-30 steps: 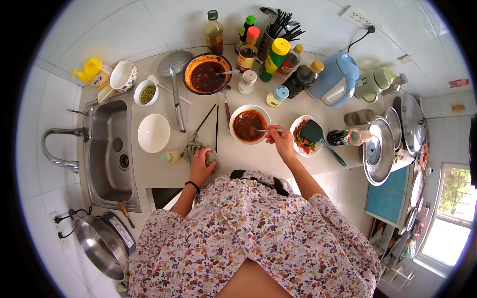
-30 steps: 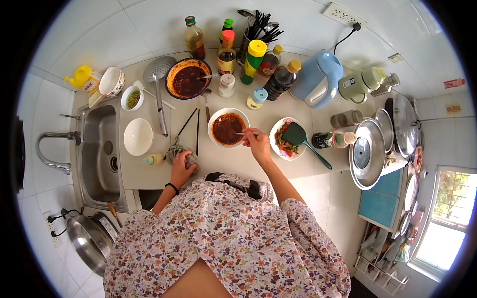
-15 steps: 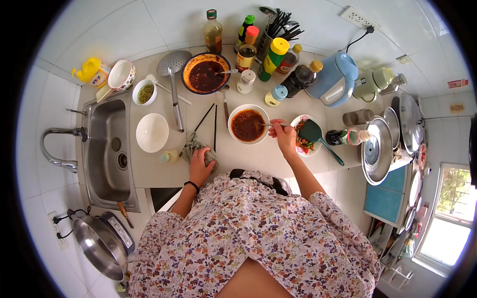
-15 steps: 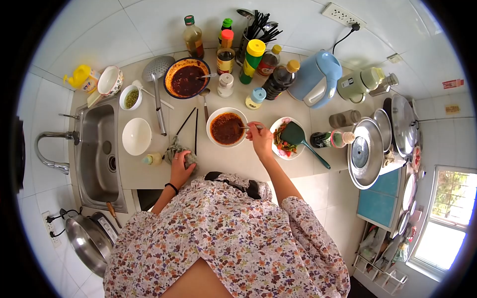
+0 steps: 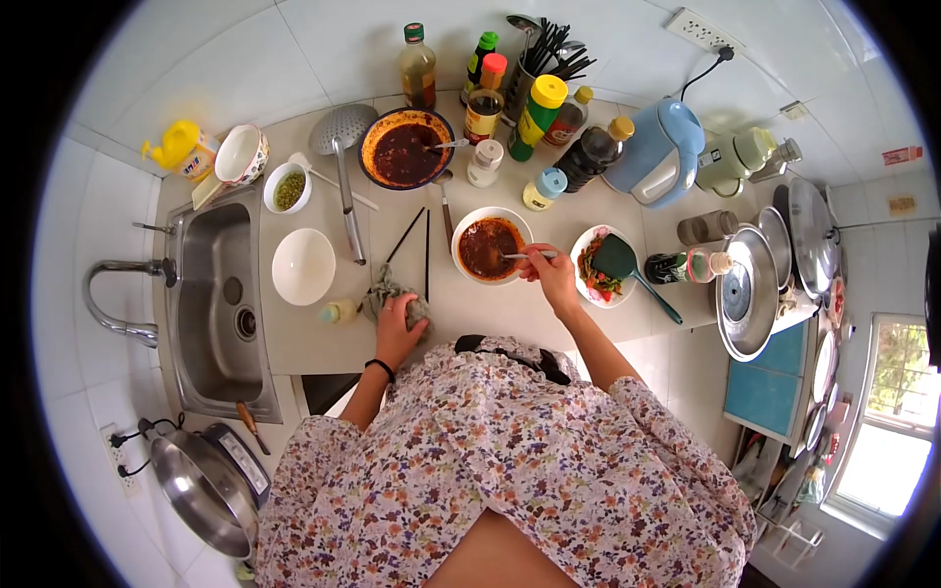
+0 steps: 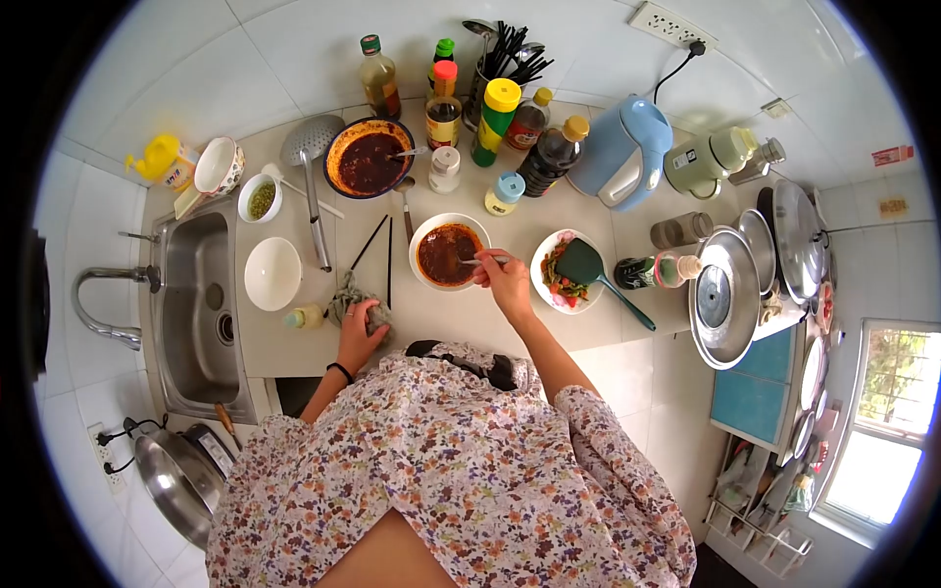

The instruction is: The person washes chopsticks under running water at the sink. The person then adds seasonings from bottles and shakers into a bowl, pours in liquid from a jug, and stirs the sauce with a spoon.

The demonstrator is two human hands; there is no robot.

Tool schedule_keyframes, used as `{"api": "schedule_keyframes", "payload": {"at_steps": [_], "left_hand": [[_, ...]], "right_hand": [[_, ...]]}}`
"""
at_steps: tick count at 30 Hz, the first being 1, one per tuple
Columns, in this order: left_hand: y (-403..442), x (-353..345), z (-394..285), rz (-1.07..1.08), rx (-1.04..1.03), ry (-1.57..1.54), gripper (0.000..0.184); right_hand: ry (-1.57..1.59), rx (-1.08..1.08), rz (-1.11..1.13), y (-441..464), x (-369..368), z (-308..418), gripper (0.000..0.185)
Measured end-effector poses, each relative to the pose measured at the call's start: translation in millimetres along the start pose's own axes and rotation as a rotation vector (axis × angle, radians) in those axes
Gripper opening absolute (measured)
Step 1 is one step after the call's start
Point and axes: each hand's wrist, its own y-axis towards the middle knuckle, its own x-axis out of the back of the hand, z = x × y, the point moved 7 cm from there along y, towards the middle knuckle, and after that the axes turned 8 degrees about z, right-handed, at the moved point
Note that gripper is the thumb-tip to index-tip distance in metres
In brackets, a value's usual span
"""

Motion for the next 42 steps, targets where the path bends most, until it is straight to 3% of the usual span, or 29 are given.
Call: {"api": "schedule_keyframes", "payload": {"at_steps": [2, 8, 11, 14, 19, 23, 26, 28, 30, 32, 37, 40, 42], "left_hand": [[-0.5, 0.8, -2.2, -0.011, -0.005, 0.0, 0.045], [-0.6, 0.0, -0.2, -0.008, -0.006, -0.002, 0.045], [0.2, -0.2, -0.6, 0.007, -0.011, 0.003, 0.046], [-1.0, -0.8, -2.6, -0.008, -0.014, 0.008, 0.046], [0.6, 0.8, -1.0, 0.016, 0.001, 0.024, 0.045], [0.1, -1.7, -4.0, 0.005, -0.034, -0.005, 0.045], [0.6, -5.2, -0.1, 0.025, -0.038, 0.04, 0.045], [0.8, -3.1, -0.4, 0.048, -0.016, 0.043, 0.045], [1.6, -2.9, -1.8, 0.057, -0.023, 0.054, 0.046], [0.8, -3.2, -0.8, 0.049, -0.01, 0.03, 0.046], [1.1, -4.7, 2.1, 0.039, -0.027, 0.023, 0.046], [1.4, -4.3, 4.5, 0.052, -0.026, 0.044, 0.047], [1.2, -6.3, 4.4, 0.048, -0.037, 0.053, 0.047]], "right_hand": [[-0.19, -0.075, -0.069, -4.8, 14.5, 5.5, 0.02], [0.011, 0.071, -0.094, 1.9, -0.2, 8.6, 0.02], [-0.118, -0.082, -0.042, -4.7, 6.2, 4.7, 0.02], [-0.193, -0.013, -0.145, 0.9, 18.9, 11.7, 0.019], [-0.002, 0.041, 0.025, -0.9, -9.8, 4.2, 0.02], [-0.141, -0.056, -0.062, 0.1, 19.1, -0.8, 0.021], [0.049, 0.051, -0.074, 4.3, 7.8, 0.0, 0.021], [0.077, -0.006, 0.012, 0.9, -4.9, -2.7, 0.021], [0.037, -0.034, 0.008, -1.3, 0.0, 1.3, 0.02], [-0.204, -0.069, -0.081, -3.5, 14.6, 11.8, 0.019], [-0.026, 0.102, -0.081, 0.9, 0.4, 16.7, 0.018], [-0.068, -0.101, -0.039, -3.1, 10.4, 1.1, 0.018], [-0.051, -0.047, -0.074, -0.3, 12.8, 1.9, 0.018]]}}
